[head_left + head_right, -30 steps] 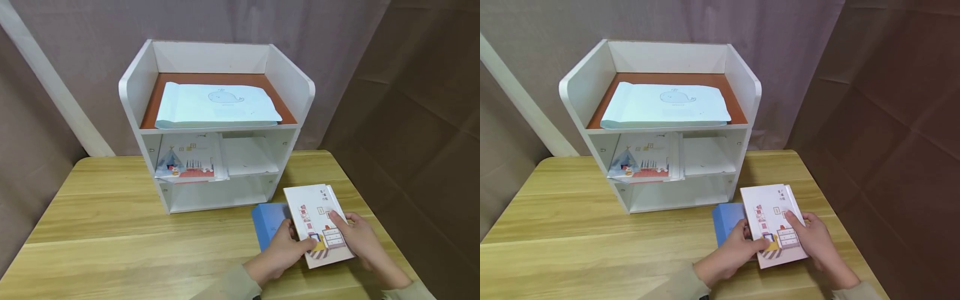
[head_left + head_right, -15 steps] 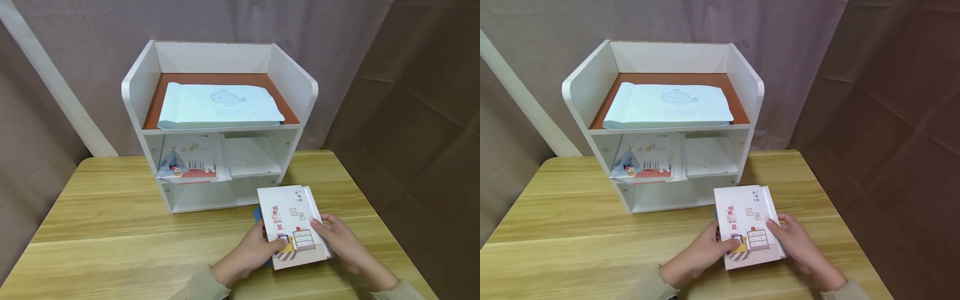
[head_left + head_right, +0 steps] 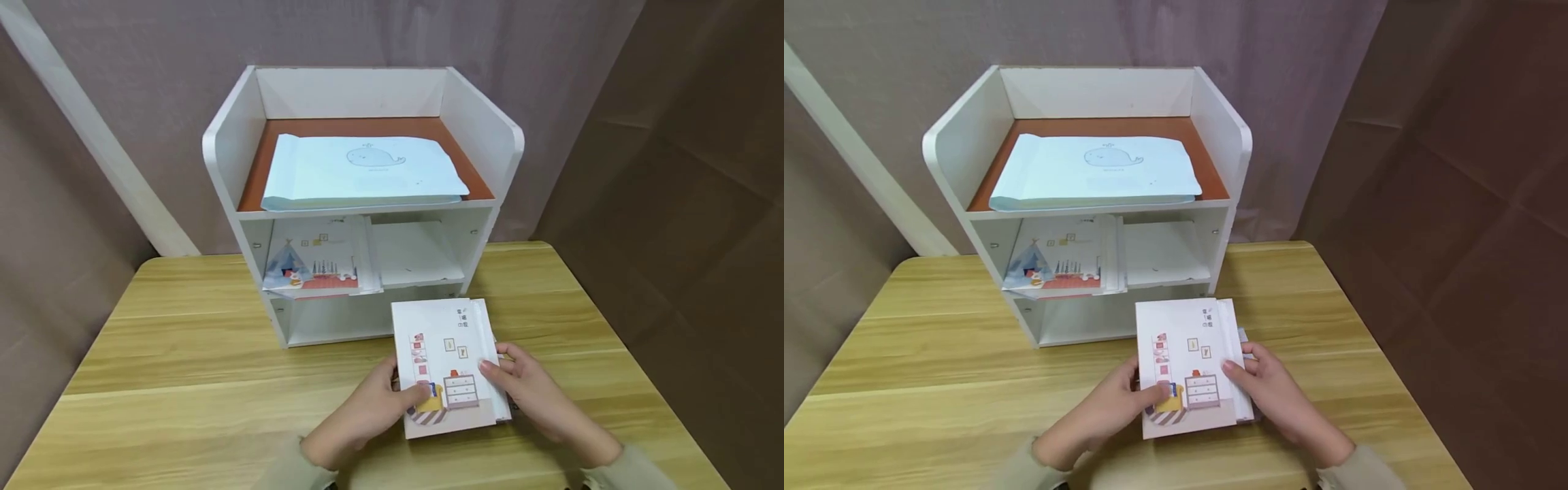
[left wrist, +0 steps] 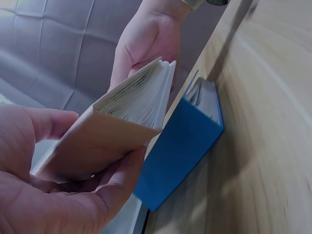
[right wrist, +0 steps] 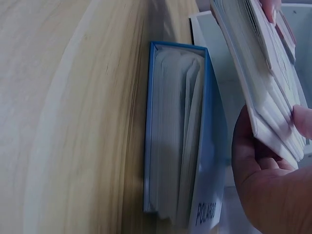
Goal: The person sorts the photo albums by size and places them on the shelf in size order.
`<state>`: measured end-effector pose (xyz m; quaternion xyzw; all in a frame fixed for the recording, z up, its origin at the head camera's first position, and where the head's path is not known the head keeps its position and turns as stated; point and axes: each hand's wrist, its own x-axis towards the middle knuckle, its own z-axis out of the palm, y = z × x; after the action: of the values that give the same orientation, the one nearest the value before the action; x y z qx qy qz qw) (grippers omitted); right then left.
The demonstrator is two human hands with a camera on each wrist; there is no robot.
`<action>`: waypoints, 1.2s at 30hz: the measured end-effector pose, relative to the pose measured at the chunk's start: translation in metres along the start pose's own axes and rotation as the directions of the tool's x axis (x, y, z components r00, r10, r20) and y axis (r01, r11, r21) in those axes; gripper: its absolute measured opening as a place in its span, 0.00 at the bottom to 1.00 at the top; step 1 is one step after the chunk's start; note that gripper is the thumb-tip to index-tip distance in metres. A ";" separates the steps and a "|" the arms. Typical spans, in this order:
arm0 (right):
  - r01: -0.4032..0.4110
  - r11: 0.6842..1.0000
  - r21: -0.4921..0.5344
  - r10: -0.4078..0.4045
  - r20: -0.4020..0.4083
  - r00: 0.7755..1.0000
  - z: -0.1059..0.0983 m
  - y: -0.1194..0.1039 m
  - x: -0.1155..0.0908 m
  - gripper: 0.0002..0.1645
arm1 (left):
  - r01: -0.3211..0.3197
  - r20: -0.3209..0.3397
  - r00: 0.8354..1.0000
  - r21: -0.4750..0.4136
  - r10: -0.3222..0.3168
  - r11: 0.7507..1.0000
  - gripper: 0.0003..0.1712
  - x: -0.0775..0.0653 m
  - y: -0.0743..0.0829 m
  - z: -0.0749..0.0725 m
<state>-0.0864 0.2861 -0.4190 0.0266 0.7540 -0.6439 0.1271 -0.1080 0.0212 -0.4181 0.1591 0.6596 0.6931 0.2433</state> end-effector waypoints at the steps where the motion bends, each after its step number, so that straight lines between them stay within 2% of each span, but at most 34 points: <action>1: 0.004 1.000 0.001 -0.004 -0.002 1.000 0.002 -0.001 0.001 0.33 | 0.002 -0.008 1.000 0.002 -0.002 1.000 0.27 -0.001 0.000 -0.002; 4: 0.008 1.000 -0.002 -0.008 -0.017 1.000 0.008 -0.003 0.004 0.34 | 0.017 -0.030 0.999 0.006 -0.016 1.000 0.27 -0.002 0.001 -0.008; 8: -0.004 1.000 0.001 0.004 -0.075 0.997 0.015 -0.005 0.007 0.34 | 0.031 -0.073 0.997 0.027 -0.028 0.999 0.28 -0.004 0.003 -0.013; 12: 0.016 1.000 0.017 -0.014 -0.097 0.995 0.019 -0.008 0.010 0.34 | 0.018 -0.104 0.995 0.034 -0.015 0.999 0.29 -0.003 0.004 -0.016; 25: 0.072 0.997 0.021 -0.071 -0.061 0.996 0.023 -0.017 0.012 0.31 | -0.106 -0.123 0.987 -0.054 0.099 0.993 0.34 -0.005 0.004 -0.016; 36: 0.172 0.985 0.013 -0.172 -0.017 0.985 0.028 -0.033 0.015 0.29 | -0.223 -0.215 0.952 0.000 0.218 0.975 0.26 -0.007 0.013 -0.019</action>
<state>-0.1028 0.2515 -0.3946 -0.0325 0.7499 -0.6575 0.0649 -0.1139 0.0008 -0.4063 0.1534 0.6515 0.7370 0.0940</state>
